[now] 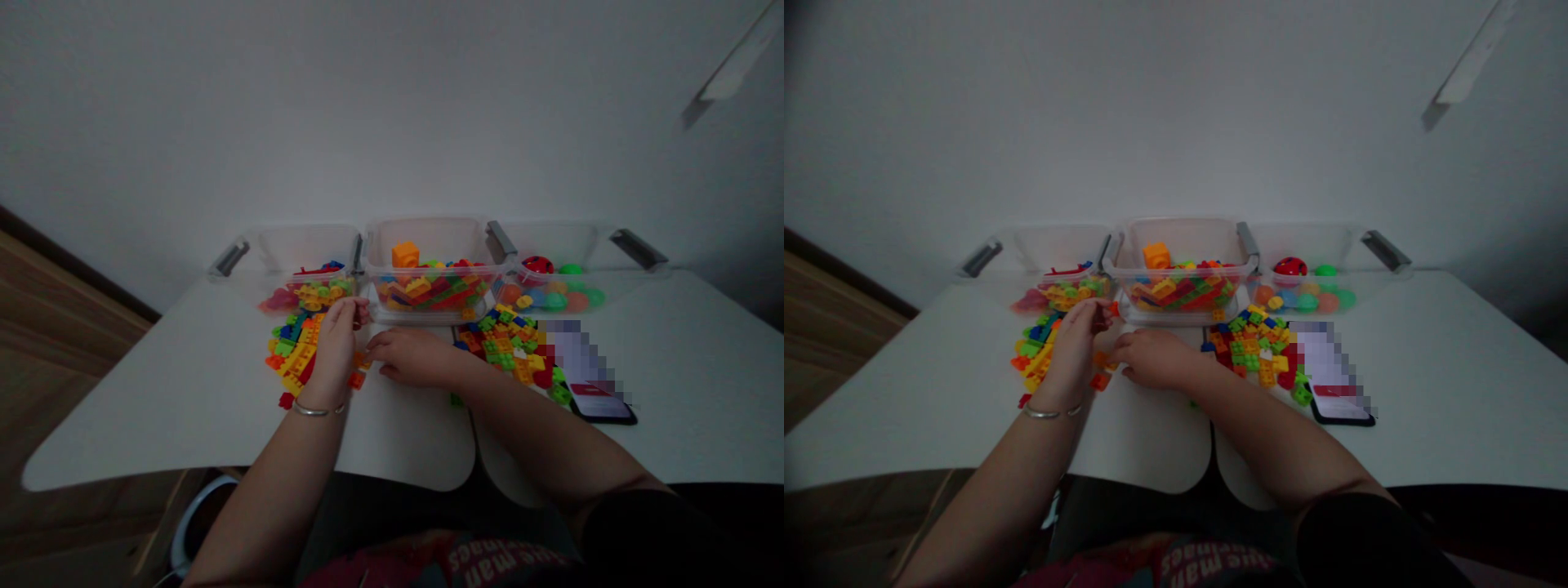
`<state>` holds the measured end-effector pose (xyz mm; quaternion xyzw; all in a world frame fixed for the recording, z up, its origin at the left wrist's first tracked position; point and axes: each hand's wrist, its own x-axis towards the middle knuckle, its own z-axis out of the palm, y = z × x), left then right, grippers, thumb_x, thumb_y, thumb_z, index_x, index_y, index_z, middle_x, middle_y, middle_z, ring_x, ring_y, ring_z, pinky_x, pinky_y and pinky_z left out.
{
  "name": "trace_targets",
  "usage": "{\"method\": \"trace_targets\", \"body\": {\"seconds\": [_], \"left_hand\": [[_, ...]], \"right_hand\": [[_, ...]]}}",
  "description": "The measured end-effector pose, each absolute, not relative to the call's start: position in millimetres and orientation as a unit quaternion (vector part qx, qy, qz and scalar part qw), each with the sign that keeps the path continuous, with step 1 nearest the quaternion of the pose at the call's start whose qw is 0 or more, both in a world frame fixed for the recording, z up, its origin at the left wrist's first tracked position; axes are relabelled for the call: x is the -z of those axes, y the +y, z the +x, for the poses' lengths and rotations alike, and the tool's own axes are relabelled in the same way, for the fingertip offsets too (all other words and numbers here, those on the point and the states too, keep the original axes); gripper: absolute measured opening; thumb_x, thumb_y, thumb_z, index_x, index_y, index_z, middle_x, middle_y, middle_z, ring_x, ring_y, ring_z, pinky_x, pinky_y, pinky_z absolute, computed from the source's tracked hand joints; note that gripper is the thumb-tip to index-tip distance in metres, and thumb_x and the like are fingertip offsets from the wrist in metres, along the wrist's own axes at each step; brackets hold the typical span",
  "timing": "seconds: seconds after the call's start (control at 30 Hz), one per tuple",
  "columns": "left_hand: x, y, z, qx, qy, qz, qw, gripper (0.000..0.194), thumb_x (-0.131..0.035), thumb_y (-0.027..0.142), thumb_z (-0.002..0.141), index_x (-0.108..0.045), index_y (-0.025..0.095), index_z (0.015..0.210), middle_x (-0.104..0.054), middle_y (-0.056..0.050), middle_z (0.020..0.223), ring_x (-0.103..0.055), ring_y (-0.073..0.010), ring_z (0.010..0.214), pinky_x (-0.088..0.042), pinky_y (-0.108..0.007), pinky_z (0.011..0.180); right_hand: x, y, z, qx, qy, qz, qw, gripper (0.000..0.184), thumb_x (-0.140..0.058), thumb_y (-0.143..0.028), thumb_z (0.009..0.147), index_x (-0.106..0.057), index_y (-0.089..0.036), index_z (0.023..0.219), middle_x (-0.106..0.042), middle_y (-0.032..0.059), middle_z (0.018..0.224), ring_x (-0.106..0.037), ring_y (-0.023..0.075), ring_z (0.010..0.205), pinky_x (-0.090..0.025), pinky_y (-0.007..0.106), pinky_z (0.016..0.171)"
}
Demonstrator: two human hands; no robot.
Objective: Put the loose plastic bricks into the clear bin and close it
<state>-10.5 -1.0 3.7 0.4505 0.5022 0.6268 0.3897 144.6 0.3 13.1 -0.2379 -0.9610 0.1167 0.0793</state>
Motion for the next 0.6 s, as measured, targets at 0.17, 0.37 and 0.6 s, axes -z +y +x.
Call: {"method": "trace_targets", "body": {"seconds": [0.17, 0.37, 0.6], "left_hand": [[-2.7, 0.0, -10.5, -0.636, 0.489, 0.445, 0.398, 0.021, -0.055, 0.034, 0.085, -0.067, 0.018, 0.081, -0.060, 0.000, 0.070, -0.055, -0.0116, 0.065, -0.041, -0.023, 0.062], [-2.0, 1.3, -10.8, -0.640, 0.480, 0.440, 0.408, 0.019, -0.056, 0.032, 0.084, -0.067, 0.018, 0.079, -0.059, 0.000, 0.068, -0.054, -0.0107, 0.063, -0.040, -0.022, 0.061], [-1.7, 1.5, -10.9, -0.639, 0.478, 0.440, 0.411, 0.019, -0.056, 0.031, 0.083, -0.068, 0.017, 0.078, -0.059, 0.001, 0.067, -0.054, -0.0108, 0.062, -0.041, -0.022, 0.061]], "right_hand": [[-18.2, -0.9, 145.9, -0.095, -0.957, -0.267, 0.055, 0.026, -0.050, -0.025, 0.093, -0.072, -0.015, 0.104, -0.072, 0.0098, 0.108, -0.066, 0.0230, 0.096, -0.048, 0.033, 0.082], [-25.2, 1.0, 145.3, -0.076, -0.944, -0.320, 0.016, 0.022, -0.056, -0.028, 0.090, -0.073, -0.015, 0.095, -0.073, 0.0101, 0.097, -0.067, 0.0233, 0.089, -0.045, 0.031, 0.074], [-44.8, 2.9, 157.6, -0.132, -0.924, -0.353, 0.068, 0.016, -0.057, -0.019, 0.081, -0.065, -0.016, 0.094, -0.070, 0.0081, 0.097, -0.062, 0.0179, 0.080, -0.040, 0.026, 0.065]]}}
